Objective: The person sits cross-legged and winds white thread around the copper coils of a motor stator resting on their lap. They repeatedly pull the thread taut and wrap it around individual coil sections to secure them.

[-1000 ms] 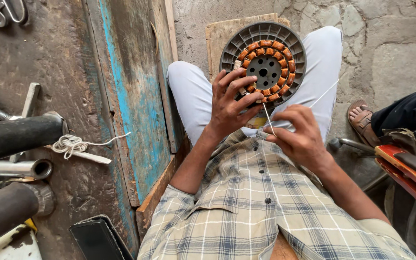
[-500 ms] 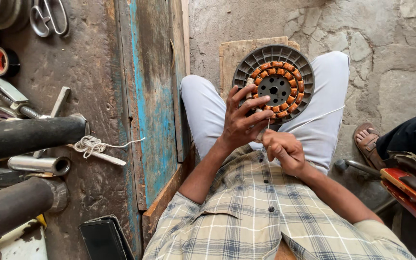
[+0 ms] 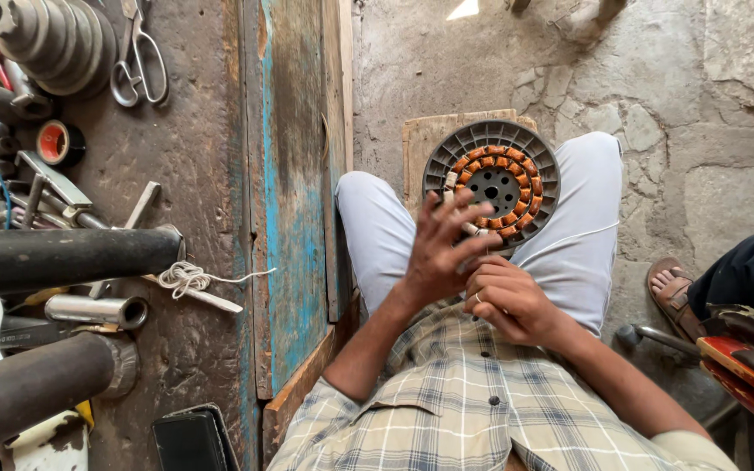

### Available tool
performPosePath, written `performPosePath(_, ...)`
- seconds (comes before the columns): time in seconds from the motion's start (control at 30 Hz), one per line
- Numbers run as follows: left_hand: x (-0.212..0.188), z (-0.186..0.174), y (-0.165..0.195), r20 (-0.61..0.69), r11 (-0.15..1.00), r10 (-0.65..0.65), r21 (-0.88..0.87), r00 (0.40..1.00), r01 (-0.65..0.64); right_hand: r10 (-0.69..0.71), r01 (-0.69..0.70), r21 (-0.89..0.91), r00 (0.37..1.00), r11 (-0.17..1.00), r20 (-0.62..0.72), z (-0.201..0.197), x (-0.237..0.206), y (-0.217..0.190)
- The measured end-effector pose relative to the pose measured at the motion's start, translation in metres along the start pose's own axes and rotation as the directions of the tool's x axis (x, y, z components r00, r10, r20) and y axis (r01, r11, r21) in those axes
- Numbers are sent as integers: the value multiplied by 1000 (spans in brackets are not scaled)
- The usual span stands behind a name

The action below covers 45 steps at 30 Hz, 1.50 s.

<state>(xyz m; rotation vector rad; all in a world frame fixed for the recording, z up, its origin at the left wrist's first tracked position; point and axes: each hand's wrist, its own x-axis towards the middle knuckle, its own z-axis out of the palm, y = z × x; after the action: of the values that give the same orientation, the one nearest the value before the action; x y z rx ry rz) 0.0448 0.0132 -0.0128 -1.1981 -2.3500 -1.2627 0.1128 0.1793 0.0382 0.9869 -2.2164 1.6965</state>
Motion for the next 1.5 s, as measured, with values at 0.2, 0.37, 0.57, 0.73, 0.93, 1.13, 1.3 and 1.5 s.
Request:
performPosePath(0.2,-16,-3,23,161,916,9,-397,987,57,28,-67,-364,993,929,-112,-27,-57,2)
performPosePath(0.37,-25,-3,24,163,925,-7,-375,987,68,656,-634,-246,755,733,6,-99,-146,22)
performPosePath(0.57,-27,4,20,159,932,-30,-352,987,85,550,-751,-484,660,450,-512,-169,-188,13)
performPosePath(0.73,-20,2,24,177,954,-21,-291,984,73,403,-630,-585,776,510,-485,-142,-143,5)
performPosePath(0.93,0,-32,46,59,972,-13,-233,998,26,158,-216,-518,975,828,-154,-87,-59,5)
performPosePath(1.13,-19,-16,37,273,898,8,-426,962,113,30,13,-441,996,898,90,-54,-29,7)
performPosePath(1.3,-80,-17,-29,191,530,-310,-779,931,336,200,-206,-607,977,768,-77,-104,-61,21)
performPosePath(1.5,-80,-47,-63,-361,632,-774,-372,521,680,276,-540,-584,832,606,-482,-131,-95,18)
